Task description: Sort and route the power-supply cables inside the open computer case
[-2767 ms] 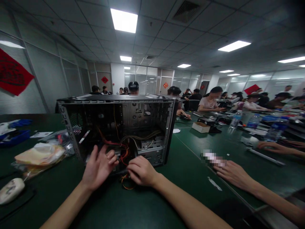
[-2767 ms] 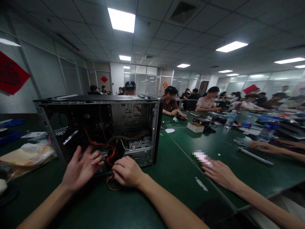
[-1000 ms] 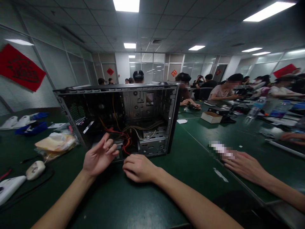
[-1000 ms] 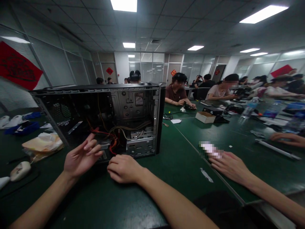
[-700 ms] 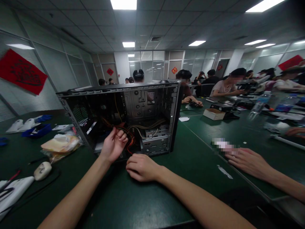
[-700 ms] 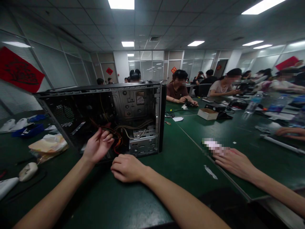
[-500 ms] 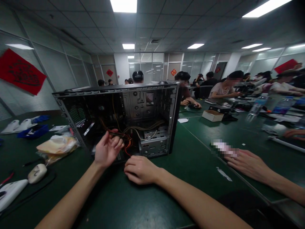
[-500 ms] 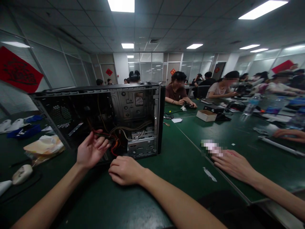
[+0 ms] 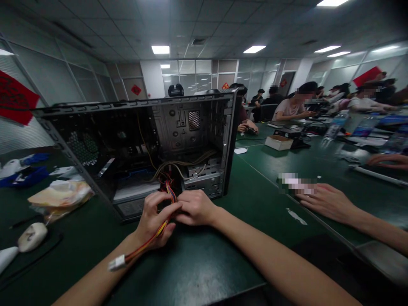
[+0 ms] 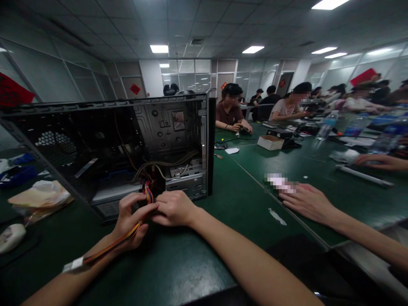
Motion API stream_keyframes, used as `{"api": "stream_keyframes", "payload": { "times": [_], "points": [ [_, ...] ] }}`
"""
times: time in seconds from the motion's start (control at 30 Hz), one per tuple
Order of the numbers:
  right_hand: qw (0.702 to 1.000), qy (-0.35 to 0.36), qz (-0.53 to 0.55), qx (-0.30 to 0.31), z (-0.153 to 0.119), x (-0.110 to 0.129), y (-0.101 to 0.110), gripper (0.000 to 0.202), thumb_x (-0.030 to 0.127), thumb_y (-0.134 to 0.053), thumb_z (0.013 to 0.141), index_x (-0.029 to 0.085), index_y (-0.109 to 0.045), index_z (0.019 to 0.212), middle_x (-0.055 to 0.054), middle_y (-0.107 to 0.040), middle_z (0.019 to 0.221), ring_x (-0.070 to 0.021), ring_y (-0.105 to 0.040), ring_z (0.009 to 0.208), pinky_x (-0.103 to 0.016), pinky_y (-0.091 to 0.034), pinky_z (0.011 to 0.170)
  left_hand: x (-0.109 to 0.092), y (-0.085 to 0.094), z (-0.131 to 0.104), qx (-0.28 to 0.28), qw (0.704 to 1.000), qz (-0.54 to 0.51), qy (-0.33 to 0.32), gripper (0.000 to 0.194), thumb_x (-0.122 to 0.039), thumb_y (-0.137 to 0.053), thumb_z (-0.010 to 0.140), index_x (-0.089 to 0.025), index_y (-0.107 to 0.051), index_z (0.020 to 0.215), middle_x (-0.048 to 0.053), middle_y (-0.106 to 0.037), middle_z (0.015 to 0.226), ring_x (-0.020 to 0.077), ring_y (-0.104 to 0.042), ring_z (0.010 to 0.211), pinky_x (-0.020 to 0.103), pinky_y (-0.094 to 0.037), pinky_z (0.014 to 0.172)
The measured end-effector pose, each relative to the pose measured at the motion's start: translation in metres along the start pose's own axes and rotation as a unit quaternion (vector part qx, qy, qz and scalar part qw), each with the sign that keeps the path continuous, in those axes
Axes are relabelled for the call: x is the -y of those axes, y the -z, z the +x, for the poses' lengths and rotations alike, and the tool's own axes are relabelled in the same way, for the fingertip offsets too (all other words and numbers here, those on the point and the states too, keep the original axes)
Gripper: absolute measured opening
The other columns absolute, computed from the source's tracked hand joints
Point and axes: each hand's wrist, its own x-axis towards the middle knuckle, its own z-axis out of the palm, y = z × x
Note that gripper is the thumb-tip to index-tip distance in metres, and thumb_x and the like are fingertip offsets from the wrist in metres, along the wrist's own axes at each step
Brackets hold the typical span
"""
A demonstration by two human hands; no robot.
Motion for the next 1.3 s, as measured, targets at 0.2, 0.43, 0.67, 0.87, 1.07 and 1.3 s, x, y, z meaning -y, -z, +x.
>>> {"api": "stream_keyframes", "payload": {
  "times": [0.2,0.43,0.67,0.87,1.07,1.3],
  "points": [
    [0.999,0.005,-0.050,-0.008,-0.001,-0.003,0.004,0.028,0.035,-0.048,0.092,0.020,-0.054,0.069,-0.002,-0.056,0.068,-0.0151,-0.046,0.059,-0.029,-0.035,0.054,-0.018,0.002,0.007,0.111,0.966,-0.200,-0.118,0.038,-0.034,-0.024,0.102,-0.016,-0.057,0.101,0.008,-0.065,0.084,0.0213,-0.062,0.088,0.043,-0.042,0.096],
    [1.000,0.003,-0.022,-0.014,0.003,0.003,0.002,0.014,0.026,-0.052,0.087,0.016,-0.058,0.095,-0.010,-0.060,0.097,-0.0196,-0.053,0.086,-0.029,-0.047,0.070,-0.015,-0.003,0.005,0.199,0.950,-0.228,-0.077,0.040,-0.042,-0.032,0.099,-0.022,-0.051,0.070,0.002,-0.052,0.060,0.0185,-0.047,0.060,0.036,-0.038,0.070],
    [0.998,0.063,0.001,-0.009,0.004,0.021,0.001,0.028,0.034,-0.061,0.084,0.019,-0.061,0.108,-0.012,-0.056,0.131,-0.0300,-0.038,0.133,-0.050,-0.031,0.110,-0.043,-0.016,-0.007,0.125,0.927,-0.352,0.038,0.066,-0.066,-0.015,0.094,-0.021,-0.054,0.066,0.004,-0.057,0.052,0.0160,-0.047,0.049,0.032,-0.033,0.055],
    [0.990,0.073,0.114,0.051,0.000,0.033,-0.013,0.037,0.040,-0.056,0.086,0.014,-0.056,0.113,-0.009,-0.069,0.109,-0.0212,-0.054,0.121,-0.045,-0.023,0.118,-0.054,-0.015,-0.010,0.075,0.919,-0.386,0.028,0.054,-0.054,-0.027,0.099,-0.020,-0.060,0.073,0.002,-0.059,0.050,0.0136,-0.051,0.044,0.027,-0.037,0.050],
    [0.986,0.079,0.140,0.050,0.002,0.040,-0.015,0.037,0.043,-0.056,0.083,0.015,-0.055,0.108,-0.006,-0.071,0.103,-0.0183,-0.064,0.097,-0.043,-0.027,0.118,-0.054,-0.024,-0.031,0.071,0.908,-0.410,0.037,0.055,-0.044,-0.025,0.102,-0.020,-0.063,0.071,0.000,-0.055,0.046,0.0121,-0.048,0.040,0.026,-0.036,0.041],
    [0.986,0.057,0.143,0.058,0.003,0.045,-0.018,0.031,0.041,-0.058,0.080,0.018,-0.054,0.101,-0.004,-0.072,0.097,-0.0165,-0.064,0.083,-0.040,-0.034,0.113,-0.054,-0.020,-0.054,0.133,0.891,-0.397,0.176,0.039,-0.052,-0.041,0.093,-0.027,-0.070,0.089,0.003,-0.058,0.049,0.0195,-0.053,0.044,0.032,-0.049,0.039]
  ]
}}
